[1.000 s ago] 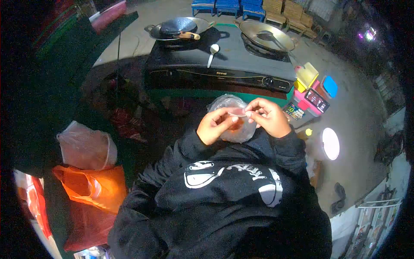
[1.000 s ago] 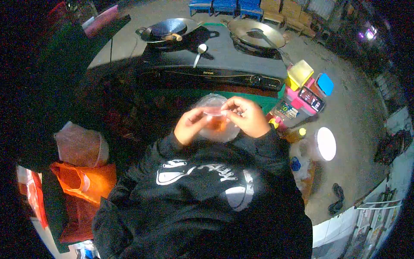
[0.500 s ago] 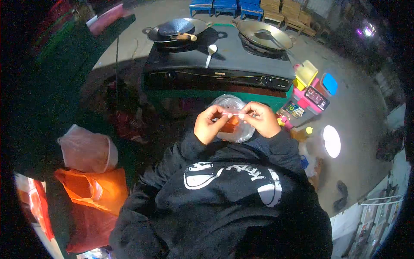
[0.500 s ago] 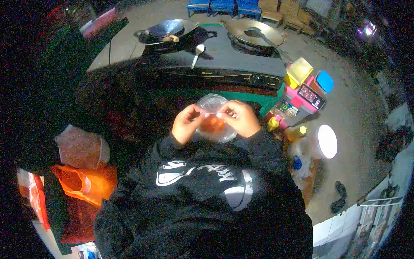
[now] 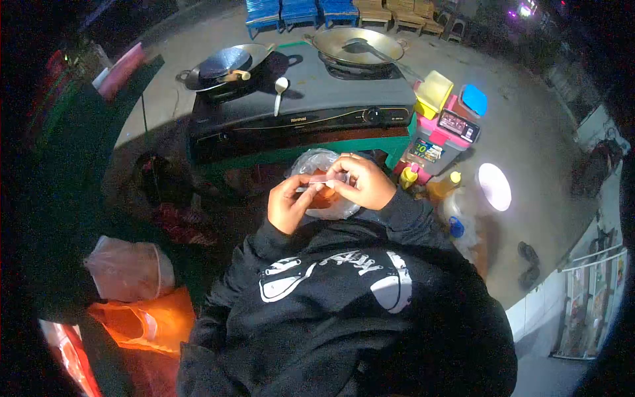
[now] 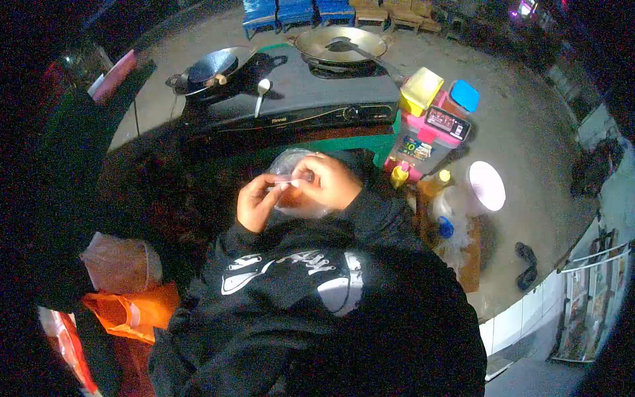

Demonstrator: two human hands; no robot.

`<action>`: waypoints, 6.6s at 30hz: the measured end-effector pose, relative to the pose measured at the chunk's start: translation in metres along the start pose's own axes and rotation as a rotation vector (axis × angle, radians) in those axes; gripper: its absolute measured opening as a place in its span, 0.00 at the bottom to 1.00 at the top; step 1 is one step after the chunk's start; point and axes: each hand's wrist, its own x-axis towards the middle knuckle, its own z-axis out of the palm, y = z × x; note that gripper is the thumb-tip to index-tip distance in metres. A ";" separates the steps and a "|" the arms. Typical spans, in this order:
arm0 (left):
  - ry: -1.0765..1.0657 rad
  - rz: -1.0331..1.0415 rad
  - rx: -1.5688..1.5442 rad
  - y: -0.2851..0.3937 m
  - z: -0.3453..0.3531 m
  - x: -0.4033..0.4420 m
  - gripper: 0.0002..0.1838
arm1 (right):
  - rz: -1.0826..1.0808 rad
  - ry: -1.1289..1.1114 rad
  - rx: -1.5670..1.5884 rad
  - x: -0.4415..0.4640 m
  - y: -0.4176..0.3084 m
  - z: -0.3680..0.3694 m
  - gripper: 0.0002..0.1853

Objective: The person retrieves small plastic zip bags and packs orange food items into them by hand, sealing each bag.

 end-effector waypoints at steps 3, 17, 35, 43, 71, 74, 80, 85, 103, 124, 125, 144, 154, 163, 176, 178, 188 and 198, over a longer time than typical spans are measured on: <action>-0.009 -0.042 -0.061 0.004 0.001 -0.001 0.07 | -0.041 0.016 -0.023 0.000 0.002 0.002 0.05; 0.049 0.194 0.097 0.005 0.001 -0.001 0.04 | -0.068 -0.009 -0.026 0.000 0.001 0.008 0.06; -0.033 0.228 0.136 0.014 -0.002 -0.002 0.05 | -0.082 -0.005 -0.027 -0.003 0.000 0.020 0.06; 0.079 0.145 0.097 0.015 -0.016 0.003 0.07 | -0.025 -0.055 0.139 -0.001 0.013 0.001 0.06; 1.500 0.695 1.810 0.301 -0.261 -0.258 0.23 | 0.130 -0.296 0.547 -0.004 -0.021 0.032 0.13; 1.581 0.028 2.134 0.297 -0.292 -0.283 0.25 | 0.177 -0.324 0.487 -0.002 -0.022 0.035 0.13; 1.648 -0.690 2.006 0.272 -0.304 -0.288 0.26 | 0.155 -0.253 0.271 -0.001 -0.029 0.029 0.13; 1.774 0.568 1.626 0.275 -0.258 -0.265 0.18 | 0.154 -0.209 0.272 -0.005 -0.019 0.030 0.13; 1.017 -0.950 1.404 0.166 -0.319 -0.255 0.19 | 0.230 -0.339 0.134 -0.011 -0.009 0.032 0.07; 0.540 0.027 0.022 0.154 -0.199 -0.075 0.07 | -0.543 -0.015 0.201 0.051 -0.108 -0.004 0.09; 0.549 0.052 0.013 0.155 -0.180 -0.067 0.08 | -0.588 0.002 0.229 0.053 -0.110 -0.004 0.09; 0.005 0.395 -0.039 0.080 -0.070 -0.013 0.10 | -0.333 -0.298 -0.198 0.027 -0.139 -0.061 0.12; -0.002 0.263 -0.103 0.086 -0.072 -0.023 0.10 | -0.230 -0.518 -0.517 0.021 -0.116 0.022 0.07; 0.032 0.251 -0.204 0.085 -0.080 -0.025 0.09 | -0.209 -0.240 -0.554 0.030 -0.102 0.015 0.03; -0.003 0.181 -0.303 0.088 -0.087 -0.033 0.09 | -0.255 -0.498 -0.652 0.010 -0.115 0.025 0.09; -0.030 0.213 -0.316 0.088 -0.087 -0.030 0.09 | -0.214 -0.736 -0.599 0.017 -0.105 0.022 0.11; 0.001 0.290 -0.159 0.086 -0.076 -0.023 0.08 | -0.129 -0.359 0.218 0.044 -0.098 0.068 0.21; 0.065 0.147 -0.372 0.072 -0.085 -0.026 0.09 | -0.098 -0.209 -0.462 0.041 -0.093 0.047 0.08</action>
